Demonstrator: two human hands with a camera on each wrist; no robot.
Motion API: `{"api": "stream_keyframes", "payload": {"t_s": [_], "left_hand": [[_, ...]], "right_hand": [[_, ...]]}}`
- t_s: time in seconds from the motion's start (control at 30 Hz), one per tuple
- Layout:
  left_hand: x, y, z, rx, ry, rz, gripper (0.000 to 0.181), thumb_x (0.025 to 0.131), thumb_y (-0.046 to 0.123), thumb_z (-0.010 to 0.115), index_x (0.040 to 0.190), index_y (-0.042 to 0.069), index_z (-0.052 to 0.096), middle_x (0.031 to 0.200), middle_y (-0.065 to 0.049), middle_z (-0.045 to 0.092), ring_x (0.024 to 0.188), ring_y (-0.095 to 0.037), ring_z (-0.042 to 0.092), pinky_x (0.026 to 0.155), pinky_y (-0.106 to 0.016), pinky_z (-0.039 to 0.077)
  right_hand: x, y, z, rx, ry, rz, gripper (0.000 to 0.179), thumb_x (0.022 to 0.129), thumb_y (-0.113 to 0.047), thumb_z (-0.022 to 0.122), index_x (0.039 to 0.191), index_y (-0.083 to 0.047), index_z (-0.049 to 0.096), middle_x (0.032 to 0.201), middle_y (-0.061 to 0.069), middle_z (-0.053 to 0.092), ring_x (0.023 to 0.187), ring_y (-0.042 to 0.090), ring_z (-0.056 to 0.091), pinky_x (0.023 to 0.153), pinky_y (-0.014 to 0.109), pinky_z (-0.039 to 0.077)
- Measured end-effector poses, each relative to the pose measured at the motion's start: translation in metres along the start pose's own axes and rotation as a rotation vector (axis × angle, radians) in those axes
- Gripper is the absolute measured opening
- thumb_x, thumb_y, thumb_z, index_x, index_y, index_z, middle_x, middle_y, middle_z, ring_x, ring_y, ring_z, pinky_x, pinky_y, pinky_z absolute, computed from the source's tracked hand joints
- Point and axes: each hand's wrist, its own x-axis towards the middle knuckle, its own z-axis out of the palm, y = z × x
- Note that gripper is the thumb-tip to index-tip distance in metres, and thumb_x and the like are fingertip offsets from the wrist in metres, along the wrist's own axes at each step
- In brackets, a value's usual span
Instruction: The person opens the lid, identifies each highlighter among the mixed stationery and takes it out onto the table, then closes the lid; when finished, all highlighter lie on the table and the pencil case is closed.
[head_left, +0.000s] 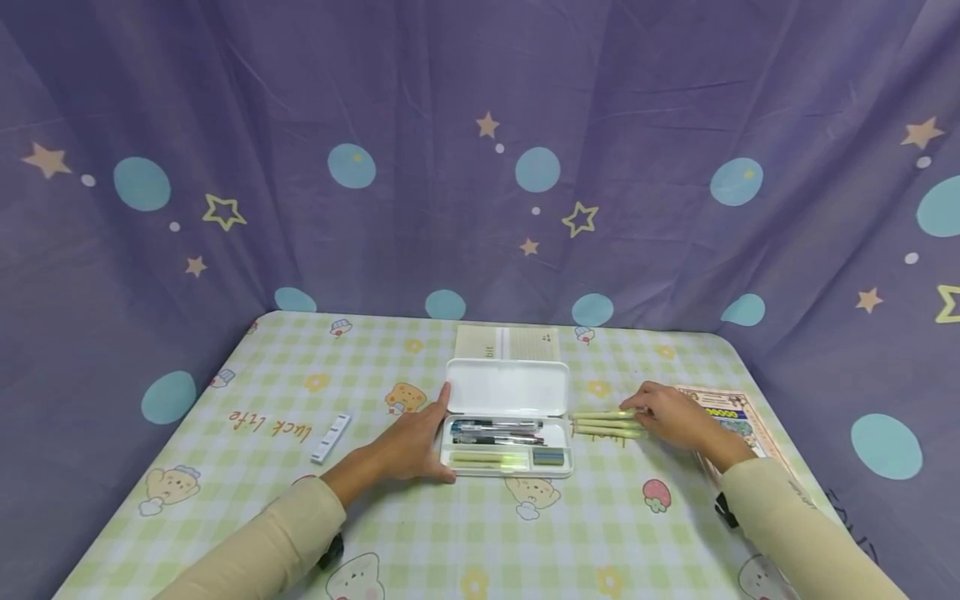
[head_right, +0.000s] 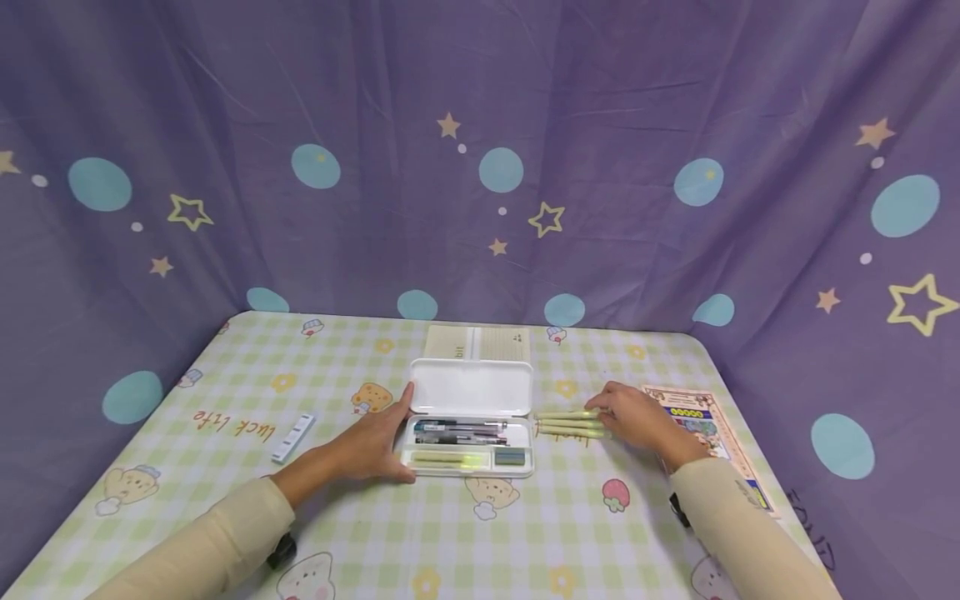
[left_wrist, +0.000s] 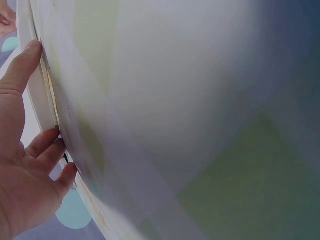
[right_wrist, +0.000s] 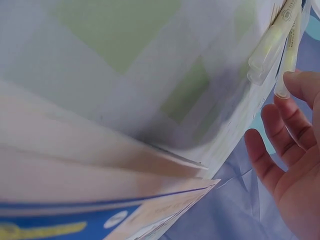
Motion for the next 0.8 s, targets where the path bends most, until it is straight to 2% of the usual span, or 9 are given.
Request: {"api": "stream_keyframes", "payload": {"t_s": [0.27,0.53,0.8], "left_hand": [[0.0002,-0.0001,0.0009,-0.005,-0.004,-0.007,0.149,0.065,0.055,0.092,0.163,0.002,-0.007,0.158,-0.020,0.043,0.136,-0.034,0.054,0.114,-0.045,0.044],[-0.0001,-0.0007,0.0016,-0.006,-0.006,-0.012,0.149,0.065,0.055,0.092,0.163,0.003,-0.007,0.158,-0.020,0.043,0.136,-0.034,0.054,0.114,-0.046,0.044],[0.0000,0.0004,0.0009,-0.012,-0.006,-0.016,0.149,0.065,0.055,0.092,0.163,0.004,-0.007,0.159,-0.019,0.042,0.137,-0.034,0.053,0.115,-0.046,0.043]], "right_hand": [[-0.0019,0.0029,-0.0015,-0.006,-0.009,0.021,0.024,0.092,-0.005,0.069,0.112,-0.015,0.079,0.097,-0.001,0.068,0.076,0.005,0.057,0.065,0.027,0.048],[-0.0005,0.0042,0.0001,-0.019,-0.004,0.027,0.020,0.094,-0.012,0.070,0.111,-0.017,0.080,0.097,-0.002,0.069,0.078,0.007,0.060,0.066,0.030,0.050],[0.0013,-0.0041,-0.0043,-0.008,-0.010,0.016,0.020,0.094,-0.012,0.071,0.112,-0.015,0.079,0.099,0.001,0.070,0.082,0.011,0.063,0.068,0.031,0.051]]}}
